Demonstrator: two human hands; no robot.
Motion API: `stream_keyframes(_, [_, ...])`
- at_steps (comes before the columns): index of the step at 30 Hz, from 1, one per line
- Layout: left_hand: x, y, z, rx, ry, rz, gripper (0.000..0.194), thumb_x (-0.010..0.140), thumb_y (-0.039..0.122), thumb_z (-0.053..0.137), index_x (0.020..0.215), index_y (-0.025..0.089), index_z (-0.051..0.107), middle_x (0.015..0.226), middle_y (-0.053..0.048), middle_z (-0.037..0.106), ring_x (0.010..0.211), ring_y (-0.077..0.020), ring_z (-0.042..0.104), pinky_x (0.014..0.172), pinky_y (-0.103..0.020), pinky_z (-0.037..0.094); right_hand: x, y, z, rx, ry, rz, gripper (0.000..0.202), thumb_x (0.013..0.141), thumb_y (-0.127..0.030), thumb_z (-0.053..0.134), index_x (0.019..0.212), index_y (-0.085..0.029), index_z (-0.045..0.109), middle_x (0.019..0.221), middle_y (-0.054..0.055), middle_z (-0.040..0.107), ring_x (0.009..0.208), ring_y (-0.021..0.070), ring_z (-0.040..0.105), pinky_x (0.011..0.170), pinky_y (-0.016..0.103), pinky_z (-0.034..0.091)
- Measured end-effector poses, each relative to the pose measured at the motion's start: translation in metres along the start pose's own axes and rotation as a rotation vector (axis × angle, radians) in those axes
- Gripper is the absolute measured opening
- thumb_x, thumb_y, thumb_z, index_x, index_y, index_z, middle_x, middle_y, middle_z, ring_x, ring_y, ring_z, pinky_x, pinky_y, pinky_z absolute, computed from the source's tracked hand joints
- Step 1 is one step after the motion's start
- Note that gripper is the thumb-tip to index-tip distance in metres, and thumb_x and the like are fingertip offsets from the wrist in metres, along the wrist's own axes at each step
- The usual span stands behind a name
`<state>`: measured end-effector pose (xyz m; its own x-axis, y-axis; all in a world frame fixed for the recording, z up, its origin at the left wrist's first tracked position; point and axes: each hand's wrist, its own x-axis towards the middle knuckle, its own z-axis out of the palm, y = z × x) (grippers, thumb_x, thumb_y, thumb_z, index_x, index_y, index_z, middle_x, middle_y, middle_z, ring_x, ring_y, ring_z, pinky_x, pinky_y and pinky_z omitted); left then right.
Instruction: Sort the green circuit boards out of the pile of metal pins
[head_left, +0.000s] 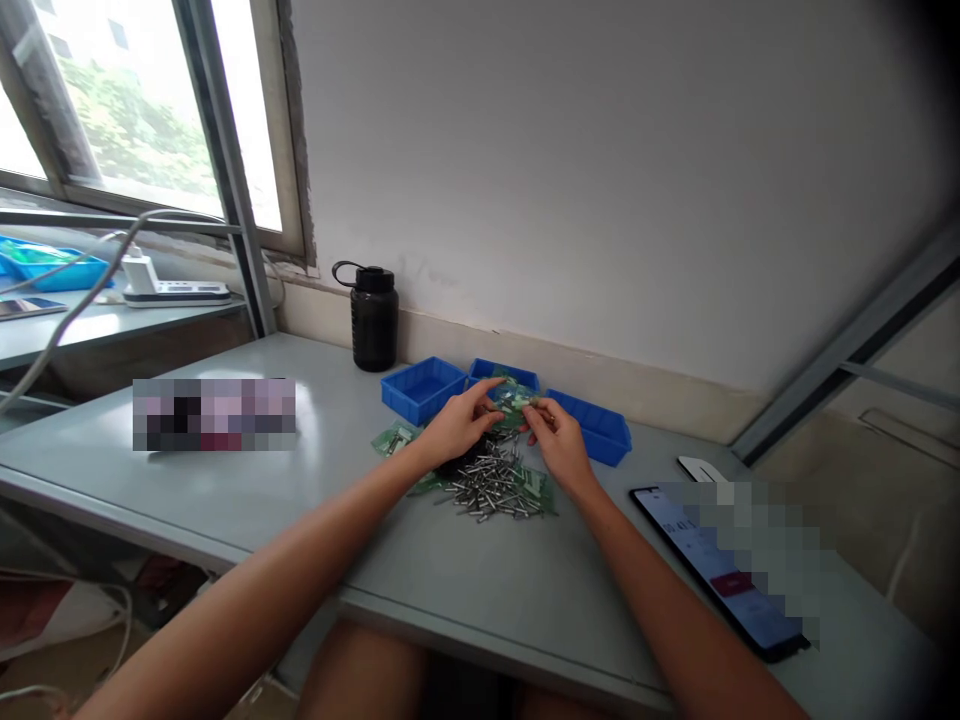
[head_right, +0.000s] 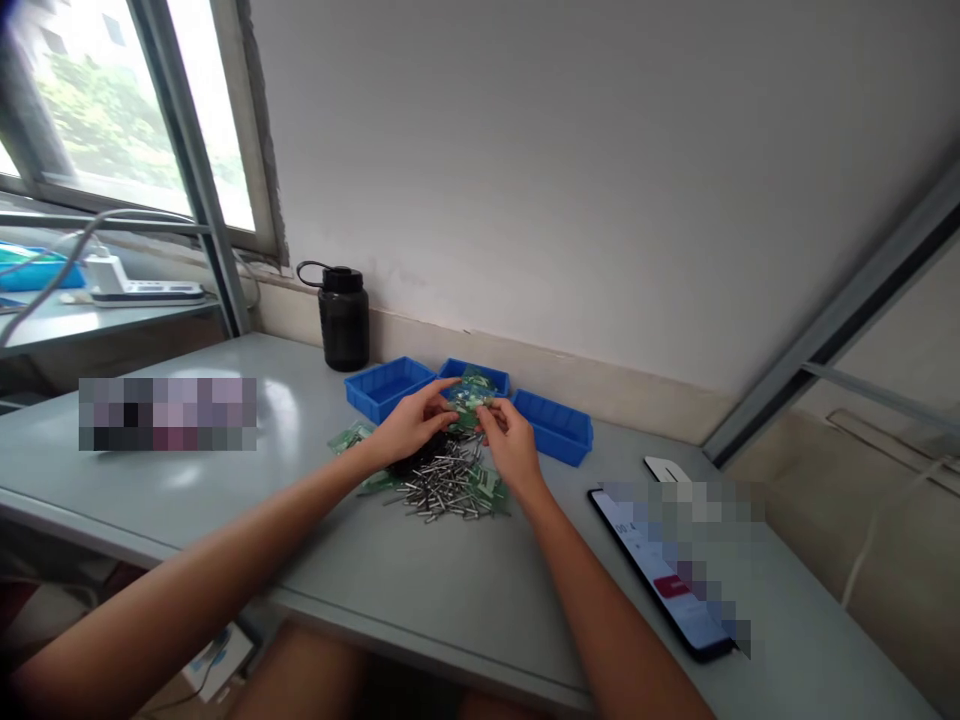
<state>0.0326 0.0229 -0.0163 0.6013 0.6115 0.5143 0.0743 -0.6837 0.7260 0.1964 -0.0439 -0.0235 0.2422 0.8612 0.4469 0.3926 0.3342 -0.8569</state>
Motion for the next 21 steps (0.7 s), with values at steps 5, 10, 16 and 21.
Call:
stream_keyframes(5, [-0.002, 0.002, 0.000, 0.125, -0.010, 0.049, 0.058, 0.083, 0.018, 0.051, 0.137, 0.024, 0.031, 0.086, -0.003, 0.061, 0.067, -0.0130, 0.055, 0.065, -0.026, 0.046, 0.000, 0.000, -0.001, -0.008, -0.002, 0.010, 0.024, 0.079, -0.043, 0.053, 0.084, -0.020, 0.057, 0.069, 0.002, 0.059, 0.060, 0.0171, 0.057, 0.051, 0.026, 0.042])
stream_keyframes(10, [-0.002, 0.000, -0.001, 0.207, -0.041, 0.064, 0.043, 0.081, 0.018, 0.052, 0.123, 0.022, 0.050, 0.104, -0.005, 0.062, 0.084, -0.0175, 0.058, 0.077, -0.031, 0.047, 0.002, 0.004, -0.003, -0.031, -0.080, 0.027, 0.024, 0.078, -0.044, 0.055, 0.077, -0.020, 0.055, 0.066, 0.001, 0.058, 0.061, 0.0173, 0.058, 0.053, 0.027, 0.044])
stream_keyframes(16, [-0.003, 0.001, 0.000, 0.152, -0.021, 0.095, 0.038, 0.083, 0.014, 0.045, 0.119, 0.020, 0.052, 0.117, -0.007, 0.057, 0.101, -0.0198, 0.055, 0.088, -0.035, 0.045, 0.001, 0.007, -0.004, -0.249, -0.060, -0.093, 0.026, 0.076, -0.039, 0.057, 0.095, -0.020, 0.057, 0.094, 0.008, 0.062, 0.082, 0.0212, 0.059, 0.065, 0.032, 0.048])
stream_keyframes(21, [-0.002, 0.001, -0.001, 0.023, -0.057, 0.037, 0.037, 0.086, 0.017, 0.043, 0.122, 0.022, 0.050, 0.112, -0.007, 0.059, 0.089, -0.0175, 0.058, 0.081, -0.034, 0.047, -0.003, -0.003, -0.004, -0.338, -0.083, -0.214, 0.044, 0.079, -0.031, 0.055, 0.121, -0.025, 0.048, 0.119, 0.008, 0.054, 0.096, 0.0202, 0.057, 0.070, 0.030, 0.050])
